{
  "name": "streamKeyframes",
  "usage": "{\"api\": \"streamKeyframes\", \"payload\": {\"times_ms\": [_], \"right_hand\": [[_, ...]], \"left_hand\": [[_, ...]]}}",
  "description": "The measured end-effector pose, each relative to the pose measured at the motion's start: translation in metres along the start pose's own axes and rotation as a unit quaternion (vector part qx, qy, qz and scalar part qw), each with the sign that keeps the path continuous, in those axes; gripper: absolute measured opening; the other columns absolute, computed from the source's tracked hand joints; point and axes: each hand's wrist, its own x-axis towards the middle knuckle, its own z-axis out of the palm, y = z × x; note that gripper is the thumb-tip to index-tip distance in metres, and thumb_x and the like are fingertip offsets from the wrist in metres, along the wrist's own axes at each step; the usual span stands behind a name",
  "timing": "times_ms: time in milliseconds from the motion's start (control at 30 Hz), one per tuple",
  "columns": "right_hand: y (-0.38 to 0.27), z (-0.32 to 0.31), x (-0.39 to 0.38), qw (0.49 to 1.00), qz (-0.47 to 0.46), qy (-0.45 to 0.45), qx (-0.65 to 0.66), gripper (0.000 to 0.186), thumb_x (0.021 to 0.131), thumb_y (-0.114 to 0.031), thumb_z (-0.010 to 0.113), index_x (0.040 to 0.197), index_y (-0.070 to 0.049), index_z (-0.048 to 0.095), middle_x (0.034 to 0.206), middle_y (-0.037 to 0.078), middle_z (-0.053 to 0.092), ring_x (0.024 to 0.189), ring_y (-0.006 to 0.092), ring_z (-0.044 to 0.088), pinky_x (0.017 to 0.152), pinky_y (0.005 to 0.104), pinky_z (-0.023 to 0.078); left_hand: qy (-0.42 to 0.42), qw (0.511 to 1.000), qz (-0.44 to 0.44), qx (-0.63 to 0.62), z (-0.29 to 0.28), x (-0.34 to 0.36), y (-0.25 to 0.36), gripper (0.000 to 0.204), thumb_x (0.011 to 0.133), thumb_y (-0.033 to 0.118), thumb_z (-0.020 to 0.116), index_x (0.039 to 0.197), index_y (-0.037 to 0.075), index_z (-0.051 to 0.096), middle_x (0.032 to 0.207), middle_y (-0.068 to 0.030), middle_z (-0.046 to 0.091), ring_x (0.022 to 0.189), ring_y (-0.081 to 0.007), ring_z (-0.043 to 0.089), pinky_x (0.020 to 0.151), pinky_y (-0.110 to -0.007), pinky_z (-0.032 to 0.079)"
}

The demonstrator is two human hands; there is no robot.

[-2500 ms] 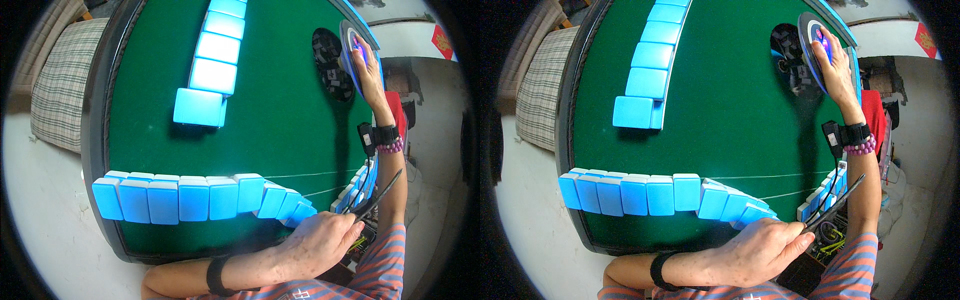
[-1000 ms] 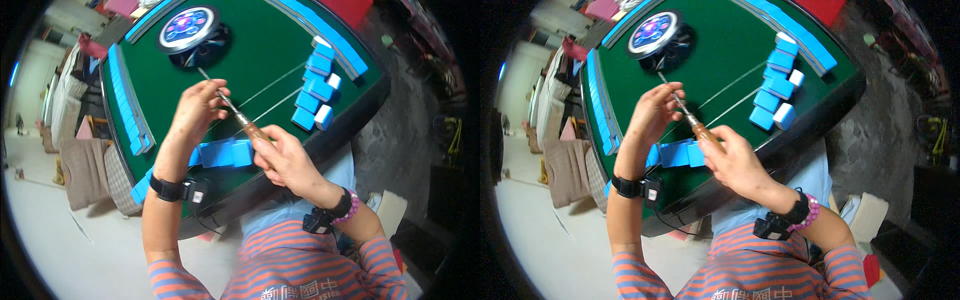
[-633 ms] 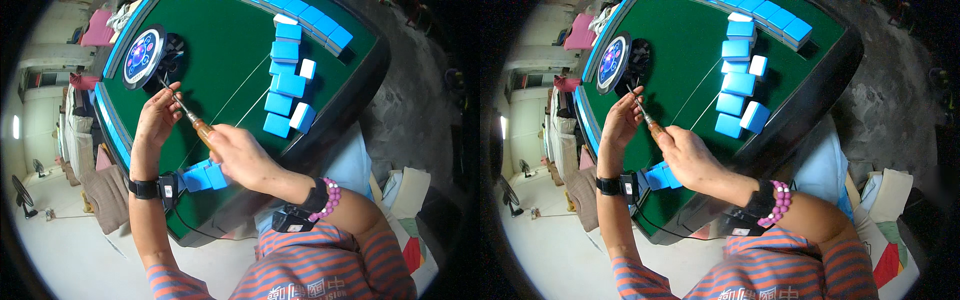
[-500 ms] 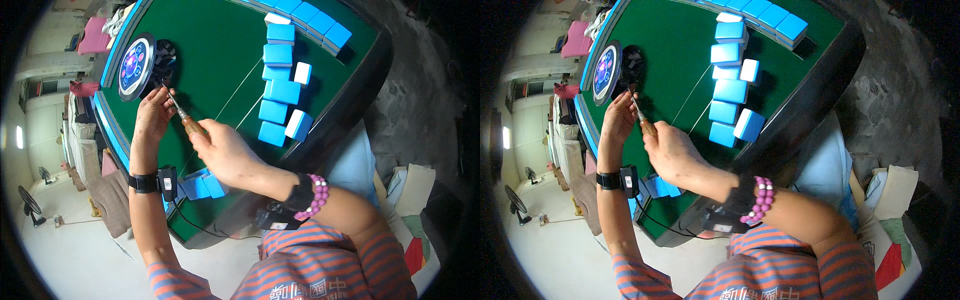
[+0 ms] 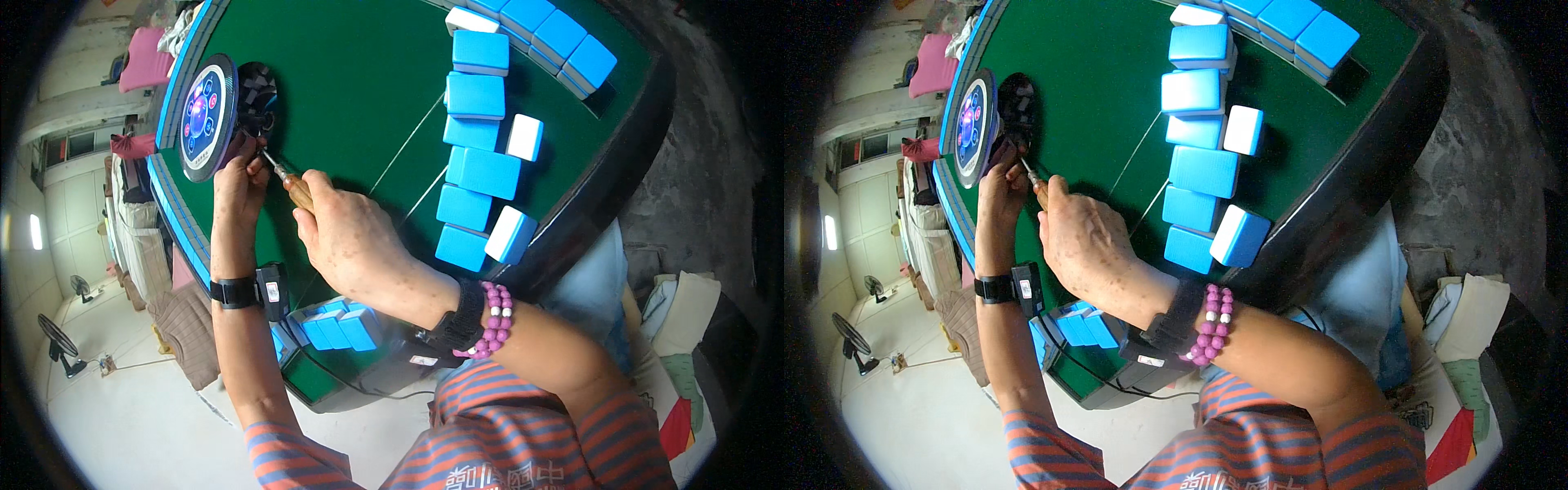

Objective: The person uses a screwdriver to tighten a screw on the underside of a mahjong table central disk, then places the disk back onto the table.

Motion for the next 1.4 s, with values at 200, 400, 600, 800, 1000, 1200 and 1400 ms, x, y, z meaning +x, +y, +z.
{"api": "streamKeyframes", "payload": {"times_ms": [200,400,600,800,1000,1200,1400], "right_hand": [[-0.002,-0.002,-0.001,1.0,0.003,-0.011,-0.005,0.027,0.094,-0.015,0.057,0.114,0.0,0.046,0.08,0.024,0.063,0.076,0.0443,0.064,0.065,0.0527,0.049],[0.003,0.0,-0.001,0.999,-0.02,0.002,-0.026,0.028,0.094,-0.016,0.055,0.11,0.005,0.049,0.079,0.024,0.065,0.074,0.0415,0.067,0.064,0.0472,0.055],[0.001,0.0,0.001,0.999,-0.023,-0.007,-0.039,0.028,0.094,-0.015,0.054,0.112,0.005,0.048,0.08,0.024,0.066,0.076,0.0405,0.067,0.067,0.0465,0.055],[0.005,0.003,0.001,0.999,-0.017,0.002,-0.041,0.026,0.093,-0.013,0.057,0.113,-0.001,0.045,0.079,0.022,0.063,0.074,0.0434,0.063,0.064,0.0521,0.05],[0.004,0.003,0.001,0.999,-0.014,-0.001,-0.048,0.026,0.093,-0.012,0.058,0.113,-0.001,0.045,0.078,0.022,0.063,0.074,0.0427,0.064,0.063,0.0515,0.05],[0.003,0.0,0.002,0.998,-0.004,-0.016,-0.058,0.027,0.092,-0.012,0.058,0.113,-0.001,0.045,0.079,0.022,0.063,0.074,0.0416,0.064,0.063,0.0506,0.051],[0.005,0.004,0.003,0.992,-0.045,0.019,-0.115,0.031,0.09,-0.011,0.06,0.116,0.0,0.047,0.082,0.021,0.064,0.074,0.0404,0.065,0.063,0.0495,0.052]], "left_hand": [[0.004,0.999,-0.029,-0.013,-0.001,0.001,0.001,0.014,0.095,0.005,0.059,0.108,0.006,0.054,0.096,-0.0102,0.062,0.053,-0.005,0.039,0.046,-0.019,0.031],[-0.018,1.0,0.01,0.006,0.007,-0.004,0.001,0.017,0.095,0.006,0.059,0.11,0.008,0.052,0.097,-0.0099,0.061,0.052,-0.0047,0.039,0.045,-0.018,0.03],[-0.026,1.0,0.01,-0.01,0.004,-0.003,0.001,0.017,0.095,0.006,0.058,0.111,0.008,0.051,0.097,-0.0092,0.061,0.052,-0.0045,0.039,0.046,-0.018,0.03],[-0.029,1.0,0.01,-0.007,0.008,-0.005,0.002,0.014,0.096,0.005,0.056,0.109,0.007,0.051,0.095,-0.0087,0.06,0.053,-0.0041,0.039,0.045,-0.018,0.031],[-0.033,0.999,0.01,-0.001,0.007,-0.006,0.003,0.014,0.096,0.004,0.056,0.109,0.007,0.051,0.094,-0.0088,0.06,0.052,-0.0038,0.039,0.045,-0.018,0.03],[-0.034,0.999,0.018,0.001,0.011,-0.007,0.004,0.015,0.096,0.003,0.055,0.109,0.008,0.051,0.093,-0.0085,0.06,0.052,-0.0034,0.038,0.045,-0.017,0.03],[-0.02,1.0,-0.005,-0.005,0.01,-0.004,0.004,0.013,0.096,0.002,0.053,0.107,0.008,0.051,0.093,-0.0081,0.06,0.052,-0.0036,0.038,0.045,-0.017,0.029]]}}
